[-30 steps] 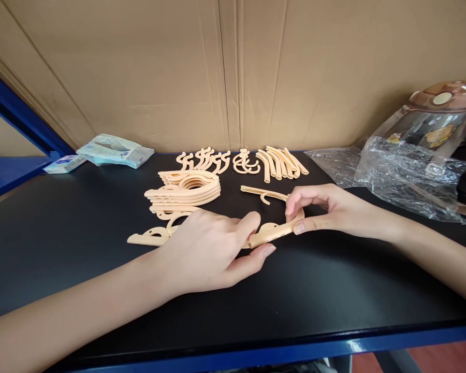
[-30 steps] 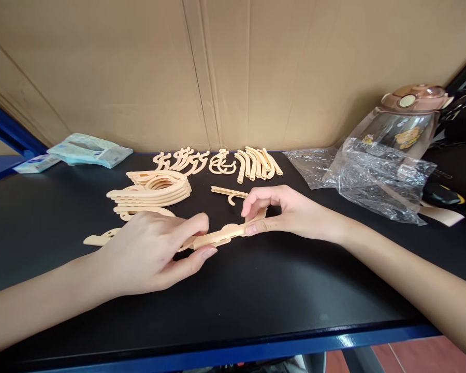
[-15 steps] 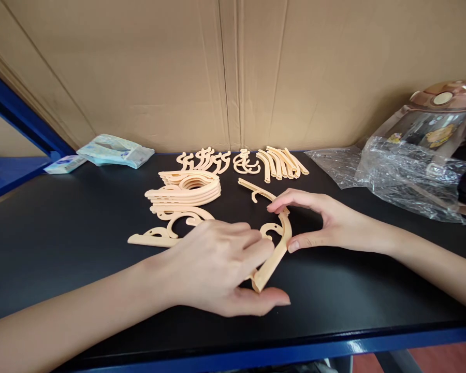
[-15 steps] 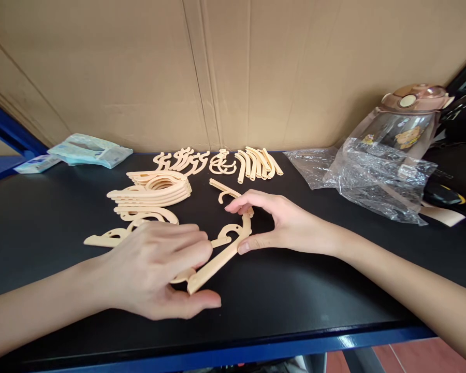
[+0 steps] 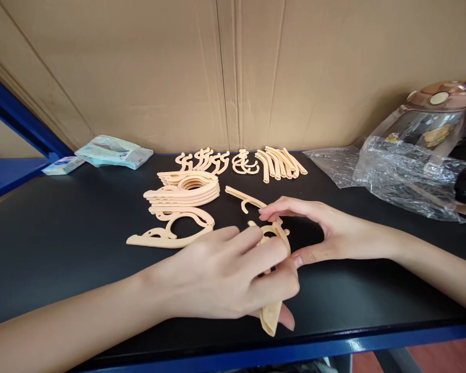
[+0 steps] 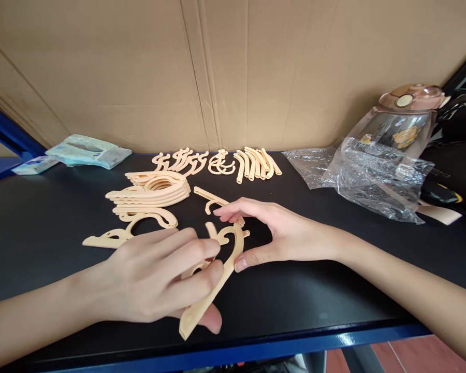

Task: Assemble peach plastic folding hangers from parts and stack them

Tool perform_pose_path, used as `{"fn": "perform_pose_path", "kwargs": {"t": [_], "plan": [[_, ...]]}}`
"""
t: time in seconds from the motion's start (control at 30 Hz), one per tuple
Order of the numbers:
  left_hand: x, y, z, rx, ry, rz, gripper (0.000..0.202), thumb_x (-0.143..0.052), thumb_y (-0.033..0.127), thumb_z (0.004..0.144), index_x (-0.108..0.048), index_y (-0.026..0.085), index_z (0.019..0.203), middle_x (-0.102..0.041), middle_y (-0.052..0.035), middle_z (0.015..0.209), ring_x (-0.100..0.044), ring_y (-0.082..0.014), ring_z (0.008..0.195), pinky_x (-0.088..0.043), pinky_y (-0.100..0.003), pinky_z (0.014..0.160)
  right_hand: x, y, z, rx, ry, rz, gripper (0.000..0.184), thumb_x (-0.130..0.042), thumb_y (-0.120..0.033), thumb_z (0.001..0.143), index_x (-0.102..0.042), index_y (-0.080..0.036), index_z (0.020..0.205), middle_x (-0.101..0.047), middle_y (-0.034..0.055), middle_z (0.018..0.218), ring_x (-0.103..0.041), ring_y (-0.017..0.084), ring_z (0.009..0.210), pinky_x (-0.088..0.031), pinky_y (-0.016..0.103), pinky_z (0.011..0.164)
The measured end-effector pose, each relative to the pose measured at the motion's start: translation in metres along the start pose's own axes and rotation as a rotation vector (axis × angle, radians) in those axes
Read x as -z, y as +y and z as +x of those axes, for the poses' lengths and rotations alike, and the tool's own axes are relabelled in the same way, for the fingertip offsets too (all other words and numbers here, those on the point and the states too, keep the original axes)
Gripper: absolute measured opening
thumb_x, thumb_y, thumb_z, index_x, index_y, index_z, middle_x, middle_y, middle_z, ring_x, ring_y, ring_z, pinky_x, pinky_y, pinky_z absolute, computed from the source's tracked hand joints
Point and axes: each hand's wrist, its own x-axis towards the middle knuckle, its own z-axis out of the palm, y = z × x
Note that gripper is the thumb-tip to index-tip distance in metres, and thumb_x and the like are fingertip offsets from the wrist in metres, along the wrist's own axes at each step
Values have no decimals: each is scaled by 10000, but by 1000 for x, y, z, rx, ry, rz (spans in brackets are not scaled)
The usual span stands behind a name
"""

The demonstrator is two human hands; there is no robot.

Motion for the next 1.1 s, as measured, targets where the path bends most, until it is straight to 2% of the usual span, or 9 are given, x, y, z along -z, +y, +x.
{"fn": "perform_pose_path", "kwargs": {"t": [0.1,0.2,0.4,0.53,0.63,0.77,1.0,1.1], "plan": [[-1,-2,-1,33,-49,-37,388,-468,563,961,-597,196,964,-619,-11,847,-551,-111,592,-374,-250,440,1,0,0,-16,9,-3,658,-771,-366,770,-512,-268,1367,-570,51,1369,-520,235,1286,-414,425,1114],[-4,-4,-2,28,-93,-108,391,-457,543,972,-588,175,953,-632,-22,867,-583,-122,621,-420,-260,445,1,1,-1,-19,13,-18,654,-774,-387,762,-532,-262,1357,-588,52,1346,-532,234,1268,-430,413,1093],[-8,-5,-4,81,-83,-181,241,-451,371,983,-549,151,992,-670,-50,935,-656,-154,708,-460,-273,474,1,5,1,41,18,-39,620,-783,-345,756,-550,-254,1322,-603,40,1300,-552,208,1219,-446,385,1063],[-5,-10,-4,193,-41,-58,282,-488,421,947,-544,155,1025,-680,-51,936,-665,-157,744,-449,-253,507,0,6,3,55,86,-15,563,-786,-349,752,-574,-238,1262,-641,43,1205,-603,206,1130,-475,404,1034],[-6,-17,-5,303,-20,-4,287,-473,448,957,-548,173,987,-655,-4,802,-614,-128,625,-385,-248,483,1,8,4,31,144,-15,547,-787,-370,748,-590,-235,1240,-658,50,1157,-619,220,1105,-486,431,1028],[-12,-25,-7,430,-64,-53,219,-468,375,993,-551,194,900,-601,47,680,-517,-98,524,-322,-238,489,3,12,4,8,217,-35,509,-765,-401,775,-598,-249,1231,-665,53,1129,-642,232,1082,-501,456,1016],[-20,-28,-11,528,-180,-176,185,-533,356,972,-546,184,907,-645,17,829,-566,-137,688,-348,-241,555,5,18,5,32,335,-66,412,-753,-365,792,-628,-227,1159,-652,57,1133,-643,219,1078,-529,429,1000],[-21,-30,-11,554,-226,-188,166,-501,334,982,-544,187,917,-642,7,861,-570,-159,745,-378,-255,588,5,20,6,12,373,-91,410,-766,-373,773,-644,-227,1137,-654,62,1153,-633,236,1106,-524,447,1012]]}}
